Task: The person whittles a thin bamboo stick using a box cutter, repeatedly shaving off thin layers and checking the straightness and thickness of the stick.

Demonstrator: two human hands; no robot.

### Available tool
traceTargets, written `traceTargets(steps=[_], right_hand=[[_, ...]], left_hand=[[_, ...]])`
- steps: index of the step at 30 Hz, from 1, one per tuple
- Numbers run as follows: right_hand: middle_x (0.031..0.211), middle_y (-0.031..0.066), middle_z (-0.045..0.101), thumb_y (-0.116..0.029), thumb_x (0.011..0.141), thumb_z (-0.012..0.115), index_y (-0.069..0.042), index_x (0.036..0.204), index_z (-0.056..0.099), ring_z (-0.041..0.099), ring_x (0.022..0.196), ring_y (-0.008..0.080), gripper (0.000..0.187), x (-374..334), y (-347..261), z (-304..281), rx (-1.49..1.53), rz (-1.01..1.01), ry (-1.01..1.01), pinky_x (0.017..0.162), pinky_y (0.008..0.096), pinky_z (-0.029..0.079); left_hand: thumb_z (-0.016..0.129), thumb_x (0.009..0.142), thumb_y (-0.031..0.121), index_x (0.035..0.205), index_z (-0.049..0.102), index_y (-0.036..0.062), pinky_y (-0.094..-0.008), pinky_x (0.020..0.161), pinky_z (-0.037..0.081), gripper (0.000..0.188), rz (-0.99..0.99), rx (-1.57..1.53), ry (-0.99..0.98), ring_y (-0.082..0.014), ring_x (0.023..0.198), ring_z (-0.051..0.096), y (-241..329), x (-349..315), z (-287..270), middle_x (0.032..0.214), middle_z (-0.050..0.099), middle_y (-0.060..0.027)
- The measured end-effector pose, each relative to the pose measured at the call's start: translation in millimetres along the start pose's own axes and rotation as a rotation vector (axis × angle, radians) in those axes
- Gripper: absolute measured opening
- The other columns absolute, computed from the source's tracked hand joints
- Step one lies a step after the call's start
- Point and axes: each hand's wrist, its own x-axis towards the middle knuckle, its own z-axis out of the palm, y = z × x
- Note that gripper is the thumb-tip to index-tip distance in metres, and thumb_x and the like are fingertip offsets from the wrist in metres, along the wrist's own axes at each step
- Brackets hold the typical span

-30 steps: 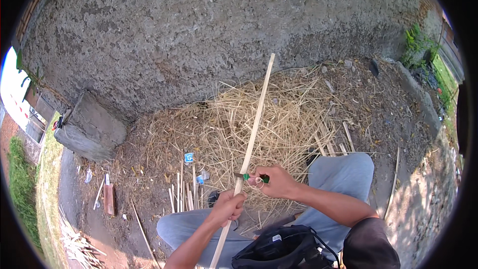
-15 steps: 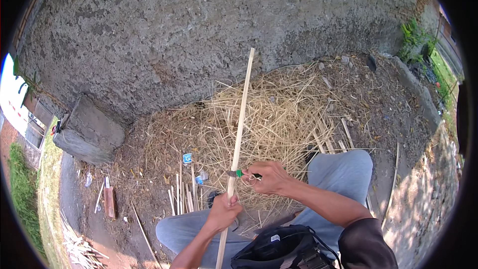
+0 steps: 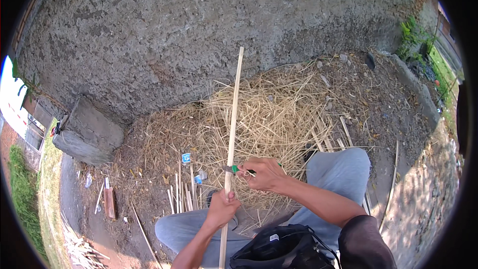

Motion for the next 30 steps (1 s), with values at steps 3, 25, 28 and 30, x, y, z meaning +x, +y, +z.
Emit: traceTargets(steps=[3, 25, 28, 30], right_hand=[[0.083, 0.0083, 0.071, -0.025, 0.083, 0.069, -0.011, 0.085, 0.069, 0.065, 0.065, 0.0316, 0.014, 10, 15, 5, 0.034, -0.031, 0.079, 0.053, 0.0407, 0.049], [0.066, 0.0129, 0.066, -0.028, 0.084, 0.067, -0.011, 0.084, 0.071, 0.063, 0.06, 0.032, 0.017, 45, 102, -29, -0.007, 0.491, 0.209, 0.059, 0.0423, 0.049], [0.068, 0.0151, 0.066, -0.027, 0.084, 0.066, -0.01, 0.086, 0.071, 0.063, 0.063, 0.0335, 0.018, 48, 112, -40, -0.101, 0.49, 0.035, 0.062, 0.0439, 0.049], [0.069, 0.0158, 0.066, -0.028, 0.084, 0.066, -0.009, 0.087, 0.071, 0.064, 0.065, 0.034, 0.019, 41, 119, -31, -0.122, 0.478, 0.06, 0.063, 0.0449, 0.049]], left_hand=[[0.061, 0.074, -0.001, 0.075, 0.045, 0.0052, -0.0246, 0.049, 0.034, 0.017, -0.028, 0.051, 0.024, -0.005, 0.058, 0.039, -14, 0, 3, 0.064, 0.045, 0.0021], [0.061, 0.074, 0.009, 0.075, 0.045, 0.0045, -0.0298, 0.051, 0.037, 0.017, 0.01, 0.411, -0.136, -0.0123, 0.055, 0.041, -29, -50, 6, 0.058, 0.044, -0.0038], [0.063, 0.075, 0.004, 0.076, 0.046, 0.0064, -0.0259, 0.052, 0.035, 0.017, -0.072, 0.293, -0.169, -0.0073, 0.058, 0.04, -45, -68, -7, 0.062, 0.044, 0.0008], [0.063, 0.076, 0.0, 0.077, 0.046, 0.0071, -0.0234, 0.052, 0.034, 0.019, -0.111, 0.22, -0.192, -0.004, 0.06, 0.04, -41, -73, -10, 0.065, 0.045, 0.0038]])
